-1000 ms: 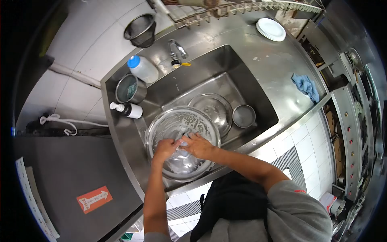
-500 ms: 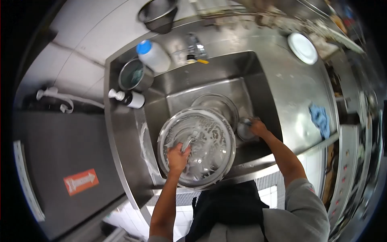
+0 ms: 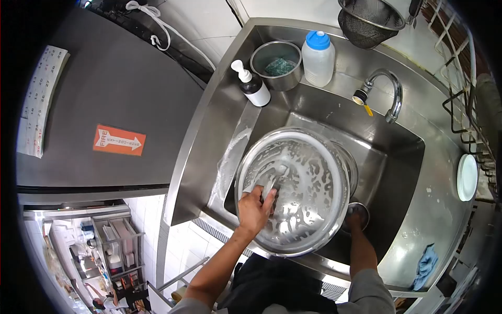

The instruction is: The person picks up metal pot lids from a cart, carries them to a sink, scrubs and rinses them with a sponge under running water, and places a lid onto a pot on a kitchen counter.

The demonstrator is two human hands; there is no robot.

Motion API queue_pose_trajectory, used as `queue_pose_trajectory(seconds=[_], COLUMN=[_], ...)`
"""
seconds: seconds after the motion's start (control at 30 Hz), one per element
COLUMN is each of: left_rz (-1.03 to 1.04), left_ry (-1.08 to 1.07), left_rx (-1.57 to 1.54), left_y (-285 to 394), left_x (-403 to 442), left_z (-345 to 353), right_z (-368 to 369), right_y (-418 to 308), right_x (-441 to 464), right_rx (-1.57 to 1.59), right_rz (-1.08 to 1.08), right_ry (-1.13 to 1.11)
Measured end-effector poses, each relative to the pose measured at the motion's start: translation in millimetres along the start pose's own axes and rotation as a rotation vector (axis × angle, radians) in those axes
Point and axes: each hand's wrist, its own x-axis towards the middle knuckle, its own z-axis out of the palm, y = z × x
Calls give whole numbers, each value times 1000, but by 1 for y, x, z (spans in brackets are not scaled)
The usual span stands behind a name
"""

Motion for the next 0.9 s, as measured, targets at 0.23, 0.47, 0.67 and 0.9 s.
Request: queue_pose_trajectory(seconds=[0.23,0.47,0.67,0.9], left_rz=[-85,46,85,99], left_ry=[43,116,62,-22], left_rx=[-113,34,-67,65], left_y=[15,11,-11,-36], left_x=[-13,-7,6,14], left_z=[-6,-14,9,19], right_z=[-121,-337,-434,-435], right_y=[25,-17,-102,-237], right_x=[-25,-102,-177,-175], right_rx=[330,450,671,510], right_rz=[-285,1,-320,-653], right_ry=[-110,-68,214,411])
